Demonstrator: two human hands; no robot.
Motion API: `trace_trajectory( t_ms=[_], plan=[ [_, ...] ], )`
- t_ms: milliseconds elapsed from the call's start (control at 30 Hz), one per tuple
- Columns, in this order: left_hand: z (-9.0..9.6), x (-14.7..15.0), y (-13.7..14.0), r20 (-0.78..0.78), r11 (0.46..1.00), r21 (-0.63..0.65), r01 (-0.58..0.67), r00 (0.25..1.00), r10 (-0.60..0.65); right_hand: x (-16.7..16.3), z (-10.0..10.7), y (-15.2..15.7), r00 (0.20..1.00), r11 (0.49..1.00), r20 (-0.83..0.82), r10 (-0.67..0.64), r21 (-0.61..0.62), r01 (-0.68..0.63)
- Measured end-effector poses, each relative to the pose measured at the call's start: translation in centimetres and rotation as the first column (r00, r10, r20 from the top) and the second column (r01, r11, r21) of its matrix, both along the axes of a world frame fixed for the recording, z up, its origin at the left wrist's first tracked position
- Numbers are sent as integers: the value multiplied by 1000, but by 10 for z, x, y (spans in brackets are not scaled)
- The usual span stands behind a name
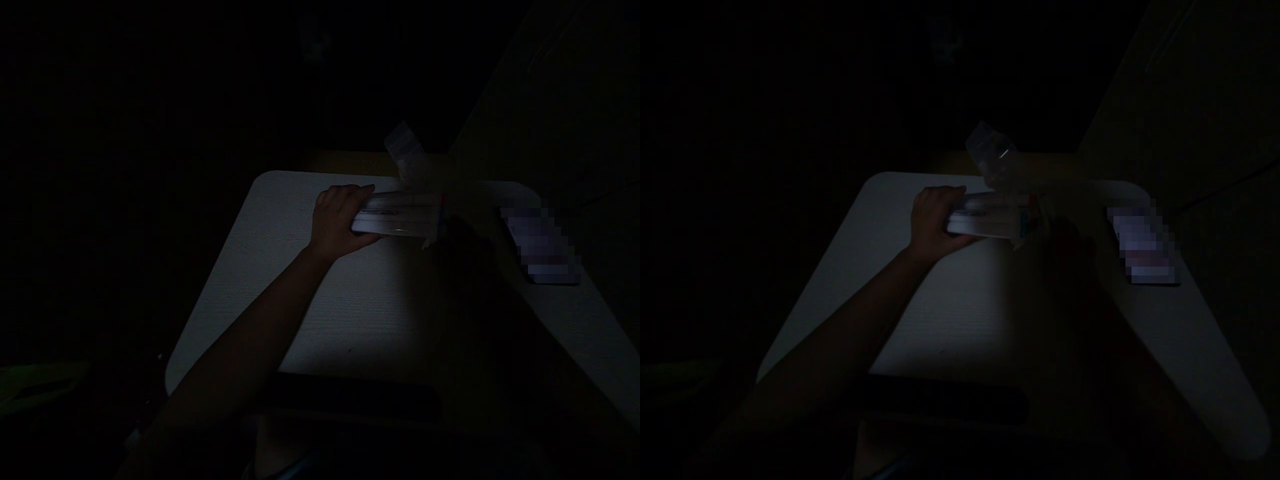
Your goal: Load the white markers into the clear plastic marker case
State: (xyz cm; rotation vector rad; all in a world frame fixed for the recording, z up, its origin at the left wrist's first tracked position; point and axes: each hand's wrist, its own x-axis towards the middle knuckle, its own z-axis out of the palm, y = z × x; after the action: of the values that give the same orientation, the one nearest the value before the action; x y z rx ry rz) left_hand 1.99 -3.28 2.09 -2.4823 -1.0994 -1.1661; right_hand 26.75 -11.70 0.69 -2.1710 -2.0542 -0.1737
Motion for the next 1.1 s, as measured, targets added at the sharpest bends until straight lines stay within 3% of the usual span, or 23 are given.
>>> trace_trajectory(
  t_ms=[167,367,567,867,1000,1100],
  plan=[
    [0,0,1,21,1000,26,10,1000,-10,3,0,3,997,996,-29,-76,-54,74],
    [0,0,0,0,1000,11,-3,1000,3,3,19,2,993,990,-61,-105,-104,98],
    [0,0,0,7,1000,5,12,1000,-12,15,24,3,993,983,49,-109,-146,115],
    [-1,0,1,20,999,32,21,1000,-22,7,44,3,960,932,87,-268,-228,281],
    [-1,0,1,13,1000,12,20,1000,-20,17,34,12,937,911,95,-336,-221,349],
    [-1,0,0,14,1000,19,13,1000,-14,26,22,15,901,899,155,-405,-110,424]
  ],
)
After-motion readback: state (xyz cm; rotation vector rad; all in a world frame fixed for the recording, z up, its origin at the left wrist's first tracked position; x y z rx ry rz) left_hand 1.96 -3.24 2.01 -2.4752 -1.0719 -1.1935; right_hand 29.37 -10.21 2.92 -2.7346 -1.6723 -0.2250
